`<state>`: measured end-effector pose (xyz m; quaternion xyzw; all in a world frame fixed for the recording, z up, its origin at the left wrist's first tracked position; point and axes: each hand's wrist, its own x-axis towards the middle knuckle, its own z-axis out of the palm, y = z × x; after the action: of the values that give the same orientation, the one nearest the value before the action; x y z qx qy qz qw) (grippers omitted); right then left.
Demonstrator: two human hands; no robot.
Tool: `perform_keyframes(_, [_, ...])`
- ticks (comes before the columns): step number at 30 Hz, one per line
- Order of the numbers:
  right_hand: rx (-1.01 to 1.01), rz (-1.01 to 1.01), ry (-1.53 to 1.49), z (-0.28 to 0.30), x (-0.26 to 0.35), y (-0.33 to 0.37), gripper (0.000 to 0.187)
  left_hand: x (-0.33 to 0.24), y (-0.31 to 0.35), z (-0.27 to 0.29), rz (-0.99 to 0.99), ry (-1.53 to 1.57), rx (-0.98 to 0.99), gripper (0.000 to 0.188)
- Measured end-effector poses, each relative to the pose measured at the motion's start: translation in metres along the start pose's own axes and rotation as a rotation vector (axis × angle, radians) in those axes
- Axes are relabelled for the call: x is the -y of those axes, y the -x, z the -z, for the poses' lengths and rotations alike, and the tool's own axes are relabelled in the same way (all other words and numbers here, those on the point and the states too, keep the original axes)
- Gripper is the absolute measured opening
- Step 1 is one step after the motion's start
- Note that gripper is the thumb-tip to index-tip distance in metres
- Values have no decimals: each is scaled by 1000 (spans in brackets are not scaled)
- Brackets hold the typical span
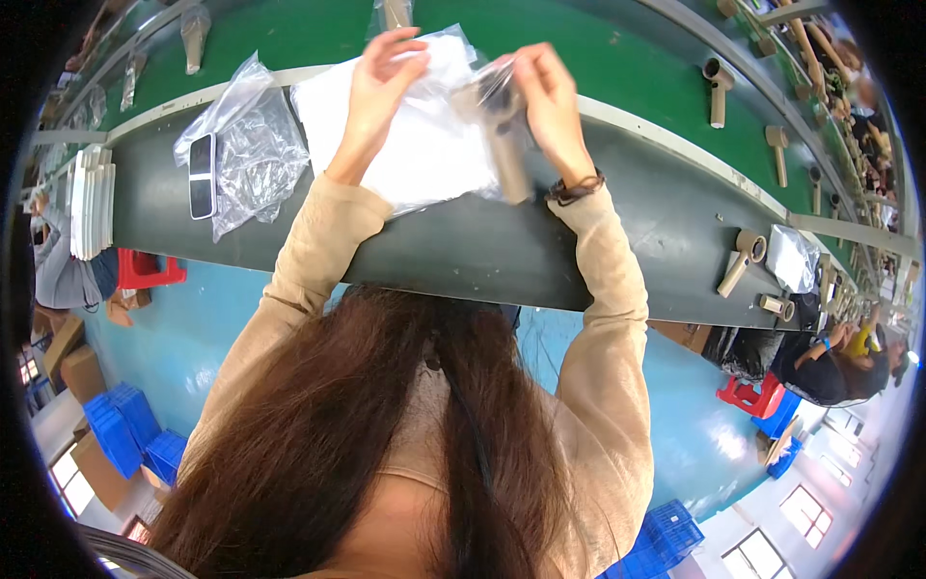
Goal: Putting small handheld fans into individual plastic bags on an assembly line.
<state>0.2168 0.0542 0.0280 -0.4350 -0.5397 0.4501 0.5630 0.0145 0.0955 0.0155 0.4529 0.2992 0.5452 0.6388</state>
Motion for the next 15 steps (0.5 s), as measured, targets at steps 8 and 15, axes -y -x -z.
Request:
perform_keyframes(8, [-700, 433, 953, 109, -54, -154, 30, 5, 84, -23, -379, -1196, 514, 18])
perform_keyframes(15, [-721, 244, 849, 152, -121, -199, 24, 13, 87, -13, -282, -1304, 520, 5])
